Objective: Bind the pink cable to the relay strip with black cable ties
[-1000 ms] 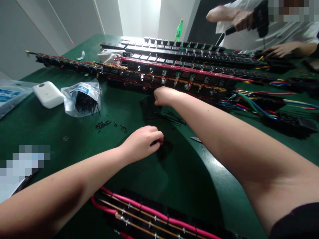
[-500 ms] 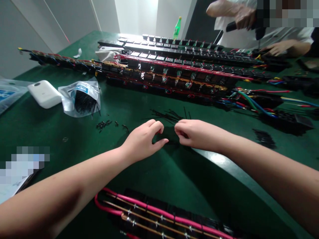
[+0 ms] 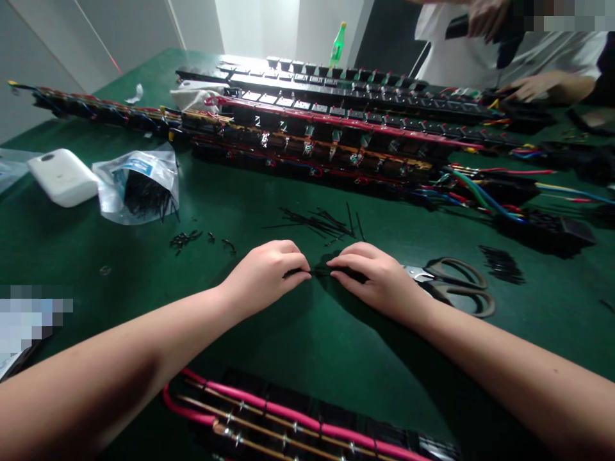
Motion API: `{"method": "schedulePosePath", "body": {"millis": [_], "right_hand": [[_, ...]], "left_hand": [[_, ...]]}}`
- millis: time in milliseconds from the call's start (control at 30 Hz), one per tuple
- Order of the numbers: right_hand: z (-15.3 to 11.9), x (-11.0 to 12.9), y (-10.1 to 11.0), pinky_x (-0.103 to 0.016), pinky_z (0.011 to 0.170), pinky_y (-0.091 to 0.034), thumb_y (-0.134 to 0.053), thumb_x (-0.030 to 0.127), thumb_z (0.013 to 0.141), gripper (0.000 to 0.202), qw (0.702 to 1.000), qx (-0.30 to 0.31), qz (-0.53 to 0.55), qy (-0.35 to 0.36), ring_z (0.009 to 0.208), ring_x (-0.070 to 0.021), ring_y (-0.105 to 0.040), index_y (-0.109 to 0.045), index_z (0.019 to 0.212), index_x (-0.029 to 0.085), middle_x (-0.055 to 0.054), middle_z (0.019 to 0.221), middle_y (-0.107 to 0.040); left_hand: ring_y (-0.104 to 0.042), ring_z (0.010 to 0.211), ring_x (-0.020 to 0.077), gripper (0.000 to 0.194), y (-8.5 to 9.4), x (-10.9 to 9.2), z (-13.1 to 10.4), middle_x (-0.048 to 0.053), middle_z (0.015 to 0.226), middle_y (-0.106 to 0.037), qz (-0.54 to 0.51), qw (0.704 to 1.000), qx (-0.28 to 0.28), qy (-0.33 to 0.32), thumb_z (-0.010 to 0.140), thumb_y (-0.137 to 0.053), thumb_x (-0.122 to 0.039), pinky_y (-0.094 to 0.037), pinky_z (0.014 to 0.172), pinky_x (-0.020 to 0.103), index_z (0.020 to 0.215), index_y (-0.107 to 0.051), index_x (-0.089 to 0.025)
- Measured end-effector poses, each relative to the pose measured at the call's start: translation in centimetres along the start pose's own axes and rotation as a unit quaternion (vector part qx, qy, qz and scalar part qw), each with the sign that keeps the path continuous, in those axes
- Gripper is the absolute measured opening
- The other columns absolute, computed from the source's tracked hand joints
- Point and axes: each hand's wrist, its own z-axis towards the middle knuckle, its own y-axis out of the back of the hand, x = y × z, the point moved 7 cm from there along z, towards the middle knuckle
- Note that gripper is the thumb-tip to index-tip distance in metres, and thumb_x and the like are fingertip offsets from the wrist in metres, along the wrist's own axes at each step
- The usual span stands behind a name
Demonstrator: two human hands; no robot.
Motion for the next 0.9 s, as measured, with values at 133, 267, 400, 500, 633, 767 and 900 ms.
{"method": "schedulePosePath", "body": {"millis": [133,267,400,500,633,767,900], "right_hand": [[-0.2,0.4,-0.1,-0.034,0.079,-0.059,-0.056,0.022,0.098,0.017,1.0,-0.014,-0.005,0.014,0.09,-0.02,-0.067,-0.072,0.101,0.017,-0.009,0.093,-0.072],[-0.7,1.0,0.1,-0.041,0.088,-0.059,-0.053,0.025,0.099,0.025,1.0,-0.012,-0.023,0.006,0.101,-0.0239,-0.066,-0.07,0.114,0.016,-0.013,0.107,-0.072],[-1.7,2.0,-0.4,-0.051,0.105,-0.052,-0.05,0.032,0.1,0.047,0.999,0.021,-0.045,-0.01,0.131,-0.0311,-0.055,-0.053,0.143,0.012,-0.021,0.14,-0.059],[-2.6,2.3,-1.1,-0.054,0.112,-0.046,-0.046,0.038,0.102,0.06,0.995,0.064,-0.079,-0.019,0.144,-0.0334,-0.043,-0.04,0.151,0.005,-0.026,0.151,-0.047],[-3.2,2.3,-1.7,-0.056,0.114,-0.042,-0.042,0.044,0.102,0.068,0.987,0.107,-0.116,-0.014,0.148,-0.0356,-0.035,-0.037,0.151,-0.002,-0.028,0.155,-0.04],[-2.9,2.2,-2.2,-0.059,0.116,-0.039,-0.043,0.054,0.1,0.077,0.981,0.138,-0.134,-0.003,0.149,-0.0371,-0.032,-0.035,0.153,-0.002,-0.026,0.159,-0.034],[-2.2,2.3,-2.8,-0.059,0.118,-0.033,-0.042,0.057,0.099,0.079,0.978,0.165,-0.128,0.007,0.15,-0.0348,-0.031,-0.032,0.155,0.002,-0.023,0.161,-0.031]], "left_hand": [[-0.067,0.085,0.0178,0.008,0.2,-0.3,-0.1,0.002,0.089,-0.072,0.014,1.0,-0.006,-0.004,0.092,-0.067,-0.022,-0.052,0.076,0.029,0.089,-0.073,-0.02],[-0.068,0.095,0.0204,0.018,0.7,-0.8,-0.4,0.006,0.102,-0.073,0.022,0.999,-0.024,-0.003,0.094,-0.065,-0.032,-0.055,0.085,0.032,0.104,-0.071,-0.018],[-0.048,0.139,0.0305,0.059,0.1,-1.7,-1.0,0.017,0.149,-0.052,0.128,0.992,0.012,-0.018,0.097,-0.055,-0.051,-0.038,0.117,0.048,0.141,-0.052,-0.012],[-0.029,0.151,0.0331,0.085,-1.3,-2.0,-2.0,0.021,0.162,-0.031,0.197,0.978,0.071,-0.016,0.096,-0.045,-0.066,-0.029,0.123,0.052,0.153,-0.032,-0.004],[-0.023,0.153,0.0357,0.095,-2.2,-1.8,-3.1,0.024,0.163,-0.022,0.237,0.968,0.077,0.038,0.095,-0.034,-0.073,-0.025,0.123,0.057,0.155,-0.025,0.0],[-0.02,0.154,0.0366,0.095,-2.5,-2.0,-3.2,0.023,0.164,-0.019,0.243,0.966,0.069,0.062,0.095,-0.035,-0.072,-0.022,0.123,0.061,0.156,-0.022,-0.001],[-0.017,0.155,0.0351,0.091,-2.8,-2.2,-2.8,0.021,0.165,-0.017,0.238,0.967,0.076,0.054,0.097,-0.034,-0.069,-0.019,0.122,0.063,0.157,-0.022,-0.003]]}}
